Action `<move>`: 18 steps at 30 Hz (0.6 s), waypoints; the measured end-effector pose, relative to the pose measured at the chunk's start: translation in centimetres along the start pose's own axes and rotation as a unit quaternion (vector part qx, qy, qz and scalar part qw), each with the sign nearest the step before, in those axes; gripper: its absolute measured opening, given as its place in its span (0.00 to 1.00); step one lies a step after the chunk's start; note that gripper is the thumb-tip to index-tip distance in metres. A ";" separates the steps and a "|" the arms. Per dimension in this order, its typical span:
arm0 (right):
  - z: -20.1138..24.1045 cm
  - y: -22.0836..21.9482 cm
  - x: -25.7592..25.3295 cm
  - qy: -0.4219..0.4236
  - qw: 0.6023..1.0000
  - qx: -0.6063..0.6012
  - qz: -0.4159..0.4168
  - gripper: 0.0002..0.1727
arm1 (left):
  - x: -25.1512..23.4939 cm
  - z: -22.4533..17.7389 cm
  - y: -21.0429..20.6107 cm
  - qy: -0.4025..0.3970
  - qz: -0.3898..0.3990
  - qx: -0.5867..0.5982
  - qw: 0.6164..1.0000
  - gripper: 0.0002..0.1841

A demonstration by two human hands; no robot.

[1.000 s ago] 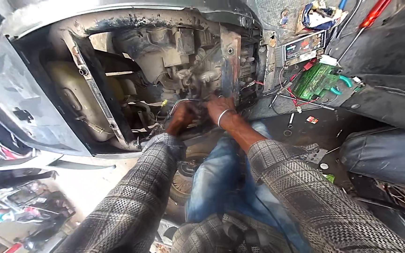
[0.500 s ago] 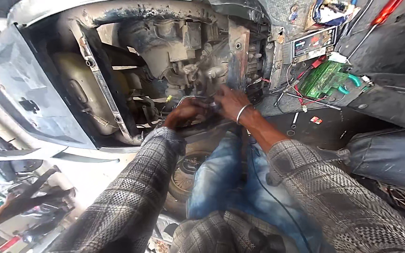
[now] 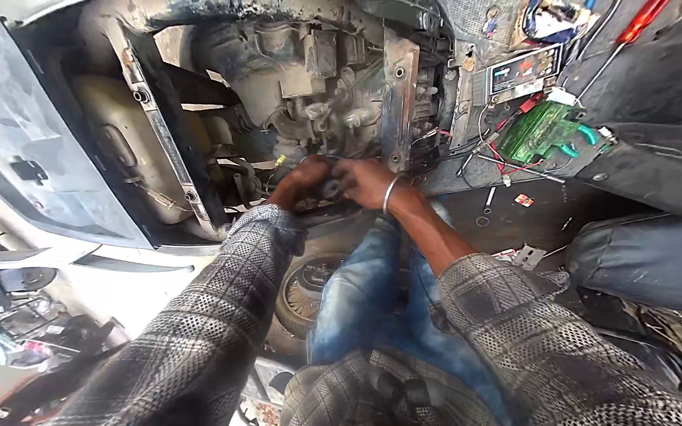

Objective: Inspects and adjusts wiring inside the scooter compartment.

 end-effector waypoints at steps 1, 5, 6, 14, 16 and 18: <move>-0.3 -0.3 0.0 -0.008 0.999 -0.019 -0.034 0.23 | 0.0 0.1 0.0 -0.005 0.016 0.004 1.000 0.09; -2.3 -1.8 0.1 -0.028 0.971 -0.198 -0.130 0.15 | 0.3 0.6 0.3 -0.047 0.066 0.017 0.997 0.04; -2.6 -2.1 0.4 -0.022 0.964 -0.229 -0.136 0.14 | 0.2 0.8 0.4 -0.053 0.073 0.021 0.996 0.05; -6.7 -0.8 1.8 -0.045 0.848 -0.481 -0.215 0.21 | 0.8 -0.1 0.1 -0.070 0.075 -0.184 0.978 0.27; -7.9 -0.3 1.5 -0.101 0.878 -0.428 -0.191 0.17 | 0.5 0.0 -0.2 -0.088 0.040 -0.286 0.953 0.25; -7.8 -0.1 1.1 -0.106 0.941 -0.298 -0.122 0.15 | 0.5 0.3 -0.4 -0.125 0.024 -0.322 0.938 0.21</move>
Point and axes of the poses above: each hand's wrist, its own x-axis away from the middle knuckle, its own y-axis out of the back of the hand, z = x × y, the point moved 4 cm from there along -x, towards the middle knuckle, and after that the axes turned 6 degrees about x, right-handed, at the moved point
